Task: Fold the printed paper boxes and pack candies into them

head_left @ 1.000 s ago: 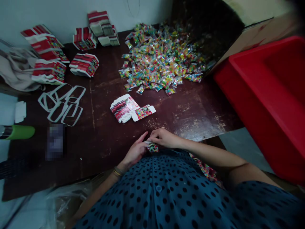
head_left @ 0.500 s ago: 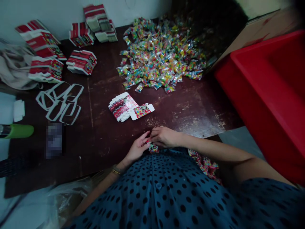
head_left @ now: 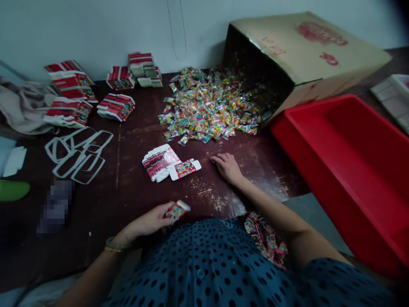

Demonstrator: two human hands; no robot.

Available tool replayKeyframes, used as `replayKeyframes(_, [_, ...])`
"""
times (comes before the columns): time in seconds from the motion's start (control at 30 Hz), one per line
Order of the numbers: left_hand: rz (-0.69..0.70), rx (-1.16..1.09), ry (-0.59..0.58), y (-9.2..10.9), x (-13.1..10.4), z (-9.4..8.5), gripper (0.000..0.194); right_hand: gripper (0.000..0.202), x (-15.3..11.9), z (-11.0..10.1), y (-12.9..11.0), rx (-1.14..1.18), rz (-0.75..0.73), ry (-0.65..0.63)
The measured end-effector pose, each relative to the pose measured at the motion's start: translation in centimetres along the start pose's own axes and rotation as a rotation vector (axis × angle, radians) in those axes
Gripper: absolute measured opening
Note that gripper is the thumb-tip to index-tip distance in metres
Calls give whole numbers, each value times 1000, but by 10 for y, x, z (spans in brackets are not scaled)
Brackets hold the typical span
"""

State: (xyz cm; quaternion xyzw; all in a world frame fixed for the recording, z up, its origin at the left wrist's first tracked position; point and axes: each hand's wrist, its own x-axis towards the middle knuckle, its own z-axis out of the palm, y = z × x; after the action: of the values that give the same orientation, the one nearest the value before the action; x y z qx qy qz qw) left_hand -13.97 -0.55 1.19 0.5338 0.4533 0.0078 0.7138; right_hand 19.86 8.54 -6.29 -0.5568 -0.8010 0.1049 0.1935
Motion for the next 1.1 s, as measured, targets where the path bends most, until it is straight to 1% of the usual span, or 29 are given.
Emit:
replayKeyframes(0.07, [22,-259,79,1,9,4,48,29,-26,4,-30,179,60,28])
replayKeyframes(0.1, [48,-339,119,2,16,7,48,26,-36,2,-46,313,99,29])
replayKeyframes(0.13, [86,-392,172,3,24,11,49,23,-43,-1,-61,468,115,-5])
replayKeyframes(0.2, [136,-451,245,5,39,21,53,19,-46,-12,-87,766,56,-175])
replayKeyframes(0.23, [147,-463,250,6,46,27,55,19,-43,-18,-96,872,9,-255])
replayKeyframes(0.27, [152,-462,244,8,51,31,56,21,-37,-24,-102,936,-16,-293])
replayKeyframes(0.3, [153,-451,232,10,54,35,56,24,-30,-29,-104,960,-4,-277])
replayKeyframes(0.37, [157,-404,214,13,56,40,54,31,-16,-35,-103,928,89,-146])
replayKeyframes(0.4, [162,-378,215,15,56,41,54,32,-10,-36,-101,896,121,-100])
replayKeyframes(0.43, [170,-357,222,16,55,41,53,31,-6,-37,-99,865,122,-96])
replayKeyframes(0.47, [178,-340,232,18,54,40,53,28,-4,-37,-98,836,95,-124])
replayKeyframes(0.53, [198,-315,266,20,53,39,50,19,-4,-34,-101,777,-3,-205])
replayKeyframes(0.57, [210,-309,287,21,53,38,48,16,-6,-32,-105,736,-55,-225])
replayKeyframes(0.6, [223,-314,308,20,54,39,48,16,-8,-30,-109,682,-94,-214])
replayKeyframes(0.63, [231,-331,325,19,55,40,48,18,-10,-28,-114,617,-110,-176])
replayKeyframes(0.7, [229,-395,350,15,58,42,56,22,-14,-23,-124,500,-89,-90])
replayKeyframes(0.73, [214,-427,362,11,60,44,61,23,-16,-21,-129,476,-81,-86])
replayKeyframes(0.77, [191,-451,373,8,61,45,67,24,-18,-20,-132,484,-86,-115])
replayKeyframes(0.83, [152,-489,395,3,62,47,71,27,-22,-17,-136,583,-120,-204])
replayKeyframes(0.87, [150,-517,404,2,62,47,71,26,-25,-17,-137,660,-109,-203])
replayKeyframes(0.9, [157,-551,408,2,62,46,69,25,-27,-15,-136,746,-55,-155])
replayKeyframes(0.97, [182,-620,398,4,60,43,65,28,-30,-12,-133,956,151,-36])
replayKeyframes(1.0, [193,-645,391,5,59,41,63,32,-31,-9,-131,1091,262,-37])
replayKeyframes(1.03, [197,-661,385,7,58,39,60,34,-32,-6,-129,1242,361,-96])
replayKeyframes(1.1, [206,-673,393,10,58,36,54,33,-31,-1,-126,1539,499,-321])
